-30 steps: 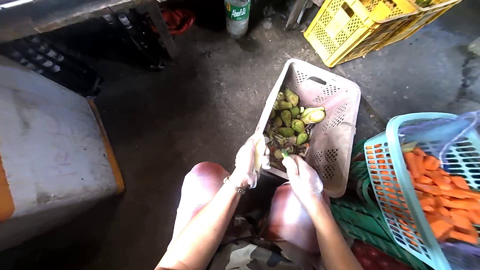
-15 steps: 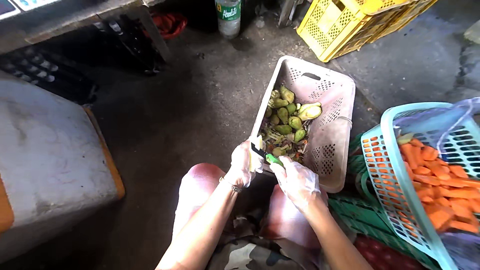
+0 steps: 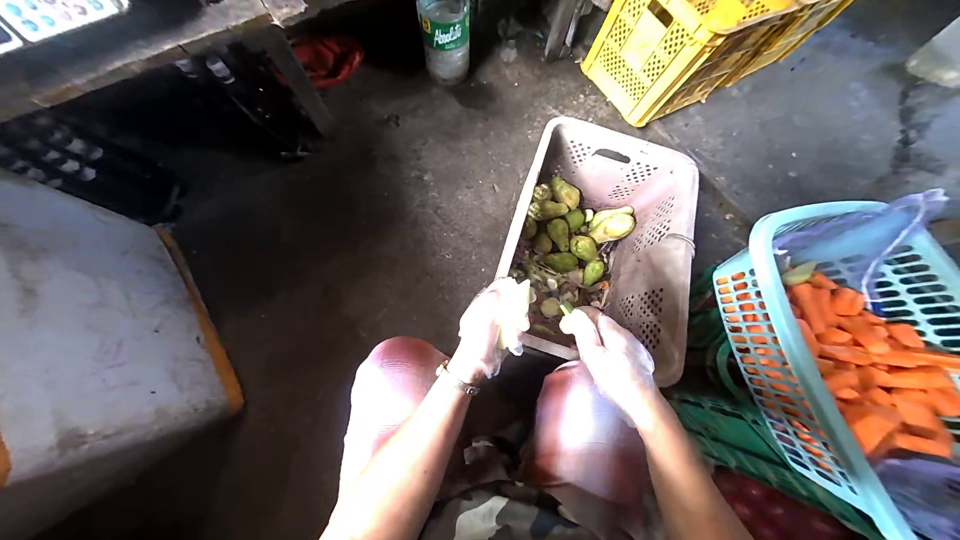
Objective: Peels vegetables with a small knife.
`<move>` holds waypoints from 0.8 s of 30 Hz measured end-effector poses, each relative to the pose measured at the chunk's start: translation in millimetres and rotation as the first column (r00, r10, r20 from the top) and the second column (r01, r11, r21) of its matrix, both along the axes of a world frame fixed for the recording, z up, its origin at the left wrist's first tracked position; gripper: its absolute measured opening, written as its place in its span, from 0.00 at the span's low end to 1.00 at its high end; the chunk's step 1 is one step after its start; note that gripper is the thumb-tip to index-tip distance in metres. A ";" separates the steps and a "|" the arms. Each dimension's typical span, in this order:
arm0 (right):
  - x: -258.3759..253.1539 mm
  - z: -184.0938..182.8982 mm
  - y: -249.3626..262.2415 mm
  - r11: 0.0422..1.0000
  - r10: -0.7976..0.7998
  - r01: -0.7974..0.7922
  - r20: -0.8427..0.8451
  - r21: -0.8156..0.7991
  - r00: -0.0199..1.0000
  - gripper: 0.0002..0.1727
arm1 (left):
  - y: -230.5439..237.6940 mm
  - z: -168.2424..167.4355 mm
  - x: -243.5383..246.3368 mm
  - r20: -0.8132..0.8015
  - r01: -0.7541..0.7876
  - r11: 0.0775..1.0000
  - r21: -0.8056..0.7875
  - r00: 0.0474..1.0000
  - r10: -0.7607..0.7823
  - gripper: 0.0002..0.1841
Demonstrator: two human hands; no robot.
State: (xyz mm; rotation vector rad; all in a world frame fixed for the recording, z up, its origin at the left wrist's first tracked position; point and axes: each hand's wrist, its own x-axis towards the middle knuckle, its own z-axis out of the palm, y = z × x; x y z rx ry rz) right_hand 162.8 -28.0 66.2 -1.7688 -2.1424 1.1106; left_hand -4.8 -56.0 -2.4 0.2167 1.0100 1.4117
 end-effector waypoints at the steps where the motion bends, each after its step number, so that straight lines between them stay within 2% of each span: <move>1: 1.3 2.5 -4.5 1.000 0.026 -0.026 -0.037 0.004 0.999 0.23 | 0.3 0.8 0.8 -0.023 -0.003 1.000 -0.006 1.000 0.003 0.20; 6: 3.1 4.9 -2.5 0.990 0.110 -0.114 -0.050 -0.086 0.993 0.24 | 3.3 7.2 4.4 -0.134 -0.048 0.996 -0.070 0.990 0.038 0.20; 10: -1.3 0.8 15.4 0.969 0.111 -0.103 0.026 -0.226 0.993 0.27 | 6.4 0.3 6.0 -0.112 -0.058 0.993 -0.099 0.993 0.047 0.20; 12: -3.5 -2.4 25.5 0.956 0.145 -0.101 0.143 -0.274 0.979 0.31 | 3.2 -5.9 5.3 -0.092 -0.021 1.000 -0.003 0.996 0.021 0.21; 14: -3.1 -19.1 35.1 0.936 0.205 -0.101 0.291 -0.336 0.935 0.36 | -4.0 -5.4 0.2 -0.124 0.083 0.983 0.162 0.990 -0.063 0.21; 16: 3.6 -30.7 39.4 0.940 0.188 -0.085 0.293 -0.330 0.938 0.37 | -4.7 -8.4 -3.2 -0.126 0.084 0.966 0.246 0.991 -0.054 0.22; 18: 9.6 -28.7 41.7 0.955 0.118 -0.045 0.237 -0.293 0.964 0.39 | -0.6 -7.4 -1.1 -0.065 -0.007 0.986 0.164 0.998 0.018 0.23; 21: 19.9 -18.8 43.0 0.975 0.010 0.028 0.172 -0.220 0.985 0.37 | 18.2 -2.1 0.9 -0.084 -0.088 0.985 -0.146 0.993 0.077 0.24; 24: 37.3 -20.9 33.3 0.979 -0.044 0.068 0.128 -0.191 0.991 0.34 | 42.3 8.6 9.8 -0.146 -0.030 0.971 -0.235 0.989 -0.005 0.24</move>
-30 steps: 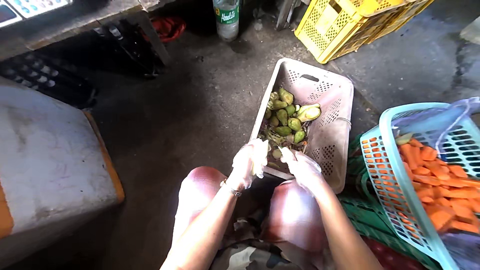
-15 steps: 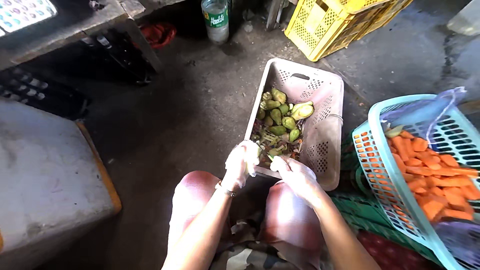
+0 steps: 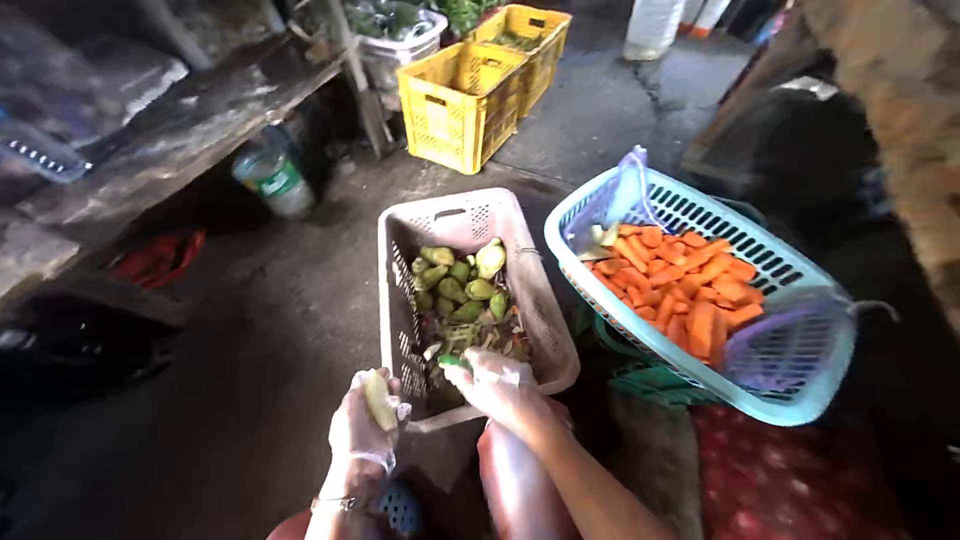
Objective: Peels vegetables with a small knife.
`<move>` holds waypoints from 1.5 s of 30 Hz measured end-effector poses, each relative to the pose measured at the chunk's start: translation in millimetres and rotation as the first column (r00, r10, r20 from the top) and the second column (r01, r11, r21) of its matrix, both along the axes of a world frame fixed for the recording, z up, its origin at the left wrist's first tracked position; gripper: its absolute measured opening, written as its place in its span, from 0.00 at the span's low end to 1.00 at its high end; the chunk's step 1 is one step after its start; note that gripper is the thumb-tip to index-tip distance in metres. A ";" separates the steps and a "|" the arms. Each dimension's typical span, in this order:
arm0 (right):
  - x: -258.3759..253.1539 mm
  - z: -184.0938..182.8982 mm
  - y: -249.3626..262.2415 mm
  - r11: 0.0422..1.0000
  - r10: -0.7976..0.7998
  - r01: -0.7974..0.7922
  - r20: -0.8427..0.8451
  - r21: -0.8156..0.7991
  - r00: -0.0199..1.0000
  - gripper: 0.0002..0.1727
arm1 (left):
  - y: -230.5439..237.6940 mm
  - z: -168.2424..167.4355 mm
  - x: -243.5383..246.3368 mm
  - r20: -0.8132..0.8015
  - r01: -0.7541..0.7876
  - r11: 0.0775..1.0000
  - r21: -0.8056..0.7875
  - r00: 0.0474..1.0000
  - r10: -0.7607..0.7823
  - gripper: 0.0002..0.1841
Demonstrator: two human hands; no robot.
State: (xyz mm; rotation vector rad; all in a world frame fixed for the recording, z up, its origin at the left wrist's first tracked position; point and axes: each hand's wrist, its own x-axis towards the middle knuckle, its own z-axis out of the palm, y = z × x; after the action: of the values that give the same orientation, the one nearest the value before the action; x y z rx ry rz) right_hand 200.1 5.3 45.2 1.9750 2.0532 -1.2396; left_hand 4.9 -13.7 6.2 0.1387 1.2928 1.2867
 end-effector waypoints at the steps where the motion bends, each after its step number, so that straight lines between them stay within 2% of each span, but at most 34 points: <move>1: 5.0 -2.3 -3.1 1.000 -0.003 0.003 -0.012 -0.020 1.000 0.34 | 11.0 9.6 7.1 0.002 0.076 0.997 0.029 0.997 -0.076 0.23; 2: 9.5 -3.3 -4.6 0.999 0.004 -0.005 -0.018 -0.049 1.000 0.34 | 24.0 21.6 17.2 0.002 0.174 0.982 0.067 0.985 -0.175 0.21; 4: 15.6 -1.6 -4.4 0.995 0.020 -0.025 -0.049 -0.097 0.999 0.34 | 50.5 53.0 50.2 -0.109 0.399 0.904 0.157 0.916 -0.385 0.16; 6: 19.3 -3.7 -2.3 0.991 0.019 -0.033 -0.106 -0.126 0.994 0.34 | 79.3 81.0 90.7 -0.340 0.660 0.719 0.216 0.741 -0.578 0.15; 8: 19.6 -8.6 1.8 0.985 0.051 -0.070 -0.123 -0.160 0.991 0.33 | 105.5 99.3 137.9 -0.522 0.797 0.570 0.201 0.579 -0.626 0.16; 10: 20.0 -8.9 4.2 0.979 0.073 -0.095 -0.124 -0.180 0.990 0.32 | 129.0 105.8 184.6 -0.593 0.857 0.485 0.176 0.486 -0.642 0.15; 12: 20.5 -8.6 4.3 0.981 0.076 -0.095 -0.114 -0.171 0.991 0.32 | 147.2 108.6 224.2 -0.633 0.884 0.446 0.138 0.426 -0.647 0.17; 14: 26.6 1.0 1.7 0.981 0.035 -0.062 -0.149 -0.181 0.988 0.31 | 162.2 107.9 244.7 -0.705 0.884 0.462 0.074 0.375 -0.602 0.22; 16: 32.0 1.0 2.7 0.989 -0.048 0.019 -0.189 -0.150 0.981 0.31 | 167.4 109.2 243.7 -0.723 0.856 0.509 0.095 0.410 -0.555 0.28; 17: 36.6 -4.2 3.4 0.988 -0.114 0.085 -0.240 -0.126 0.964 0.31 | 165.6 112.7 236.0 -0.712 0.834 0.537 0.129 0.455 -0.535 0.28; 18: 42.8 -10.6 3.3 0.982 -0.183 0.157 -0.321 -0.104 0.929 0.33 | 161.9 116.7 226.4 -0.677 0.787 0.585 0.195 0.540 -0.501 0.27; 19: 48.5 -16.5 3.4 0.969 -0.247 0.226 -0.404 -0.101 0.881 0.35 | 157.1 122.3 215.0 -0.600 0.715 0.643 0.276 0.650 -0.465 0.25; 21: 55.2 -19.3 4.5 0.926 -0.368 0.361 -0.487 -0.113 0.792 0.30 | 145.6 131.9 182.9 -0.400 0.543 0.723 0.426 0.830 -0.388 0.26; 23: 57.0 -19.2 -1.4 0.831 -0.457 0.556 -0.577 -0.005 0.677 0.26 | 133.5 130.2 150.0 -0.203 0.394 0.755 0.524 0.919 -0.339 0.33; 24: 53.7 -24.7 -5.2 0.746 -0.433 0.659 -0.683 0.095 0.588 0.23 | 126.1 124.1 136.1 -0.116 0.338 0.764 0.550 0.936 -0.331 0.39; 25: 49.5 -29.6 -7.2 0.660 -0.340 0.732 -0.801 0.171 0.493 0.20 | 118.0 115.5 125.3 -0.052 0.313 0.759 0.570 0.937 -0.347 0.43; 27: 40.5 -28.7 -7.8 0.572 -0.061 0.781 -0.937 0.250 0.344 0.25 | 102.3 100.5 123.1 0.023 0.268 0.772 0.577 0.939 -0.343 0.46; 29: 32.5 -18.8 -10.3 0.565 0.117 0.739 -0.922 0.367 0.368 0.31 | 87.9 86.4 125.3 0.046 0.256 0.779 0.572 0.939 -0.342 0.45; 31: 22.5 -12.0 -12.6 0.514 0.122 0.726 -0.877 0.457 0.465 0.22 | 81.0 70.0 122.4 0.099 0.237 0.741 0.629 0.920 -0.378 0.42; 33: 15.3 -9.0 -17.2 0.451 0.091 0.730 -0.840 0.514 0.535 0.13 | 83.4 64.9 122.9 0.089 0.222 0.731 0.646 0.928 -0.361 0.43; 36: 3.7 -8.0 -28.4 0.489 0.147 0.701 -0.841 0.519 0.521 0.13 | 87.4 65.6 122.3 -0.058 0.172 0.736 0.655 0.982 -0.178 0.41; 38: -5.1 -9.0 -33.9 0.517 0.188 0.664 -0.829 0.540 0.527 0.13 | 80.1 72.9 121.1 -0.195 0.169 0.790 0.590 0.979 -0.063 0.34; 41: -17.0 -12.0 -40.1 0.581 0.202 0.576 -0.788 0.574 0.582 0.15 | 73.0 64.7 102.8 -0.367 0.249 0.840 0.481 0.928 -0.065 0.33; 43: -28.8 -19.3 -41.7 0.580 0.218 0.559 -0.774 0.593 0.595 0.14 | 71.9 54.6 90.1 -0.452 0.264 0.849 0.458 0.891 -0.033 0.43; 44: -36.7 -24.8 -41.3 0.557 0.233 0.567 -0.769 0.607 0.595 0.14 | 71.5 50.4 82.0 -0.449 0.277 0.845 0.457 0.892 -0.049 0.45; 45: -44.1 -29.3 -40.2 0.544 0.248 0.578 -0.775 0.608 0.581 0.13 | 68.6 46.9 73.1 -0.423 0.296 0.847 0.442 0.901 -0.094 0.39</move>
State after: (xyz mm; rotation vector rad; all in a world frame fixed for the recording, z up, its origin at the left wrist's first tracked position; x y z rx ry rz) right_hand 156.0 -34.9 16.0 2.1918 3.5637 -1.5953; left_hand 78.0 54.9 53.1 0.9182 1.2005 1.4304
